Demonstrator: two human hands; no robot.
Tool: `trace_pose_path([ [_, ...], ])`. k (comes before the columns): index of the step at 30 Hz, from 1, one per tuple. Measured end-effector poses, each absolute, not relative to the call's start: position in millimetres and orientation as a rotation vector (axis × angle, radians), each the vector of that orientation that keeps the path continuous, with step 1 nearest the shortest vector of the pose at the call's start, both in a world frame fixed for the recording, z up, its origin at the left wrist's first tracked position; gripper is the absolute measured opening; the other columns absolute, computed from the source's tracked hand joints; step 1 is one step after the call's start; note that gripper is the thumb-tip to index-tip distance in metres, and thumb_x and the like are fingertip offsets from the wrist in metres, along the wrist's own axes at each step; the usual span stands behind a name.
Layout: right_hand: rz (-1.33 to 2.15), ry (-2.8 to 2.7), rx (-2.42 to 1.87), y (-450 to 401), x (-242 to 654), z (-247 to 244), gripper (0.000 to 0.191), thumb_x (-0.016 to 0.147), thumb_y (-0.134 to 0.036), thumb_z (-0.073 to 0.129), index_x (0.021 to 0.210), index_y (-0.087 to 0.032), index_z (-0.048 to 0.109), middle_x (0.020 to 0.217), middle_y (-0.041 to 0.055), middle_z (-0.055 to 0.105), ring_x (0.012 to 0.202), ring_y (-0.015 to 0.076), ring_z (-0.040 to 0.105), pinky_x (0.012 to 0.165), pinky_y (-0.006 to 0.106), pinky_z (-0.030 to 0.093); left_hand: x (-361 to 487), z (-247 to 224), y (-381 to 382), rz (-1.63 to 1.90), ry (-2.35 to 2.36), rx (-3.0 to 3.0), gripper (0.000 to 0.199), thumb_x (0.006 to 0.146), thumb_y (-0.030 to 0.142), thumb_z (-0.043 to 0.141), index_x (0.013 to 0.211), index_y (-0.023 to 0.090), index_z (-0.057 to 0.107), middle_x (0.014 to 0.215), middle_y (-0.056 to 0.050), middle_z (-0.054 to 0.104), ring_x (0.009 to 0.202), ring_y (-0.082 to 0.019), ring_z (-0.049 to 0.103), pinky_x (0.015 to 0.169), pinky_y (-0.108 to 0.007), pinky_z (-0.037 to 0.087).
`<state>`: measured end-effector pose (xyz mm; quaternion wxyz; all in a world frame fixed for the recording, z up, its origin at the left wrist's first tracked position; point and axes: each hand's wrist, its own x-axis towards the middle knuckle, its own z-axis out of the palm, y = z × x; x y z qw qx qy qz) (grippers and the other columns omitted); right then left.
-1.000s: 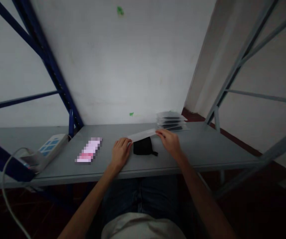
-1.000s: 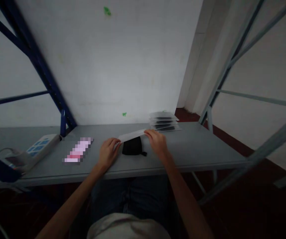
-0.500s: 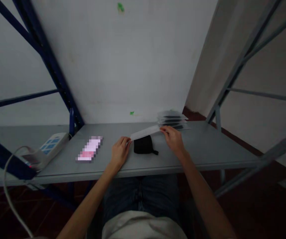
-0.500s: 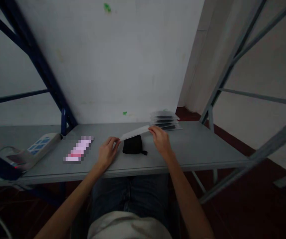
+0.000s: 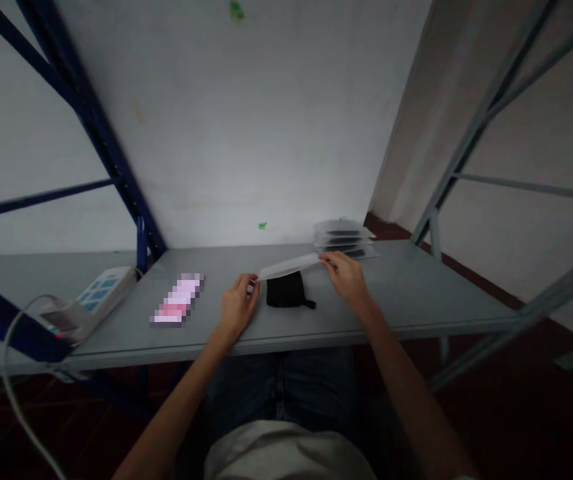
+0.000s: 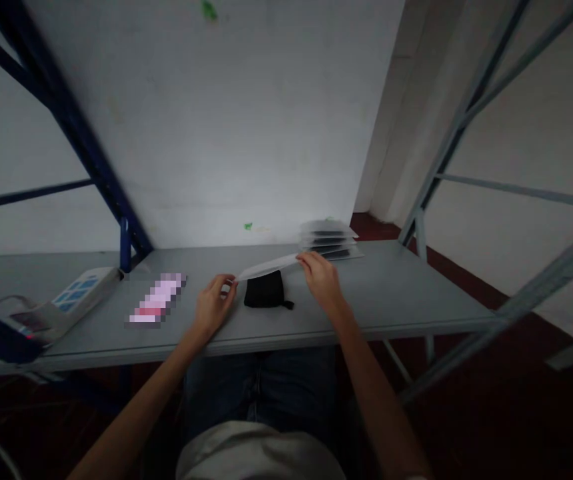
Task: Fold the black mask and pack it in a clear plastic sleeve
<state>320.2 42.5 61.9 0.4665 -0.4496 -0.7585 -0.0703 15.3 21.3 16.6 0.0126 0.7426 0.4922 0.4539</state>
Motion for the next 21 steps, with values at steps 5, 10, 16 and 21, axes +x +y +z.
trace_pose_path([
  [5,-0.169,-1.901,-1.093,42.7,308.6,55.2,0.025,0.101,-0.024,0.05,0.107,-0.02,0.074,0.105,0.0093,0.075,0.098,0.0248,0.07,0.09,0.037,0.055,20.0,22.0,16.6,1.381,1.578,2.354,0.021,0.1,0.041,0.057,0.107,0.022,0.063,0.096,-0.004,0.069,0.073,-0.016,0.065,0.067,-0.029,0.053],
  [10,-0.152,-1.958,-1.082,40.0,295.7,50.6,0.024,0.102,-0.023,0.048,0.109,-0.022,0.071,0.107,0.009,0.075,0.099,0.0242,0.069,0.091,0.038,0.054,20.1,26.4,15.6,1.36,1.652,2.313,0.03,0.1,0.051,0.055,0.096,0.022,0.065,0.092,-0.005,0.069,0.074,-0.018,0.065,0.069,-0.031,0.05],
  [16,-0.184,-1.985,-1.109,35.9,290.3,49.9,0.021,0.102,-0.021,0.049,0.109,-0.023,0.07,0.107,0.0085,0.075,0.099,0.0241,0.069,0.09,0.036,0.053,21.2,27.8,16.4,1.381,1.748,2.304,0.033,0.102,0.05,0.05,0.09,0.023,0.064,0.089,-0.005,0.067,0.078,-0.021,0.065,0.07,-0.033,0.05],
  [21,-0.229,-1.989,-1.131,38.0,293.3,47.8,0.021,0.102,-0.02,0.05,0.107,-0.024,0.07,0.104,0.0081,0.074,0.095,0.0241,0.069,0.088,0.035,0.053,18.8,24.6,19.7,1.423,1.759,2.307,0.035,0.103,0.049,0.048,0.084,0.024,0.062,0.086,-0.006,0.066,0.084,-0.024,0.065,0.073,-0.035,0.051],
])
